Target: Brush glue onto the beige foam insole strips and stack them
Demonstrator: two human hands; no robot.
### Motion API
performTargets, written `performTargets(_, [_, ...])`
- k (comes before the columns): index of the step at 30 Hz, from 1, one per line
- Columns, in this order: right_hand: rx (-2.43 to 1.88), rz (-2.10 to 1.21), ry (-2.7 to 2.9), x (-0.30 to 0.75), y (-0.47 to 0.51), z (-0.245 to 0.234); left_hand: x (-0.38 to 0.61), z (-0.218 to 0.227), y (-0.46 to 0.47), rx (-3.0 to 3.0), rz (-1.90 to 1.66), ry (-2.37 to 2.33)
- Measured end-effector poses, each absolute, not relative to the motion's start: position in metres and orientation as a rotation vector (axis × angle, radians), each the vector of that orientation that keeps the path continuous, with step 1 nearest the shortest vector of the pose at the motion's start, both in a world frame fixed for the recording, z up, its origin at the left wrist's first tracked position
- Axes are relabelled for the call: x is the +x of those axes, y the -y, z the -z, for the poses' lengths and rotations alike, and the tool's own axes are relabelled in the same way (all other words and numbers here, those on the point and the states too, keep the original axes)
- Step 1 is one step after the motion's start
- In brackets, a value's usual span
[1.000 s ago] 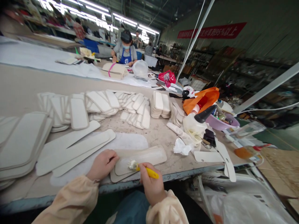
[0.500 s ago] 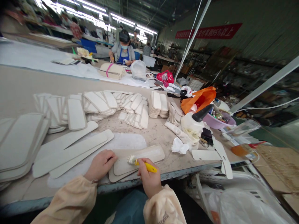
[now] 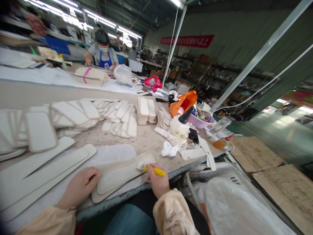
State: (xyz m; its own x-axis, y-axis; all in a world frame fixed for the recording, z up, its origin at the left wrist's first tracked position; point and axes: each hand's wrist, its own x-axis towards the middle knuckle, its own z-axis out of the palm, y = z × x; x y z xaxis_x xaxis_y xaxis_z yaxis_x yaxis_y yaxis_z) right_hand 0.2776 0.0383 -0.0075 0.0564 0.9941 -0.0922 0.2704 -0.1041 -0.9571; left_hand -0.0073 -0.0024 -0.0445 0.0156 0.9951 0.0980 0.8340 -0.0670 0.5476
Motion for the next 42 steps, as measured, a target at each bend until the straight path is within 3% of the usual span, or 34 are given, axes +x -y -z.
performTargets(9, [-1.324,-0.361,1.975,0.301,-0.021,0.005,-0.007,0.044,0.003,1.965,-0.64,-1.906])
performTargets(15, [-1.084,-0.581,2.103,0.272,-0.005,-0.007,-0.008,0.047,0.002,1.972,-0.65,-1.899])
performTargets(22, [-1.343,-0.121,2.145,0.281,-0.038,0.008,-0.007,0.044,0.001,1.979,-0.645,-1.887])
performTargets(27, [-1.055,-0.48,2.289,0.25,-0.012,-0.001,-0.009,0.046,0.002,1.975,-0.646,-1.908])
performTargets(32, [-1.099,-0.954,1.864,0.255,-0.013,-0.003,-0.011,0.05,0.002,1.982,-0.67,-1.874])
performTargets(37, [-1.446,-0.856,1.392,0.303,-0.045,0.014,-0.013,0.051,0.003,1.96,-0.688,-1.858])
performTargets(42, [-1.363,-0.719,1.486,0.313,-0.038,0.019,-0.008,0.046,0.004,1.942,-0.75,-1.869])
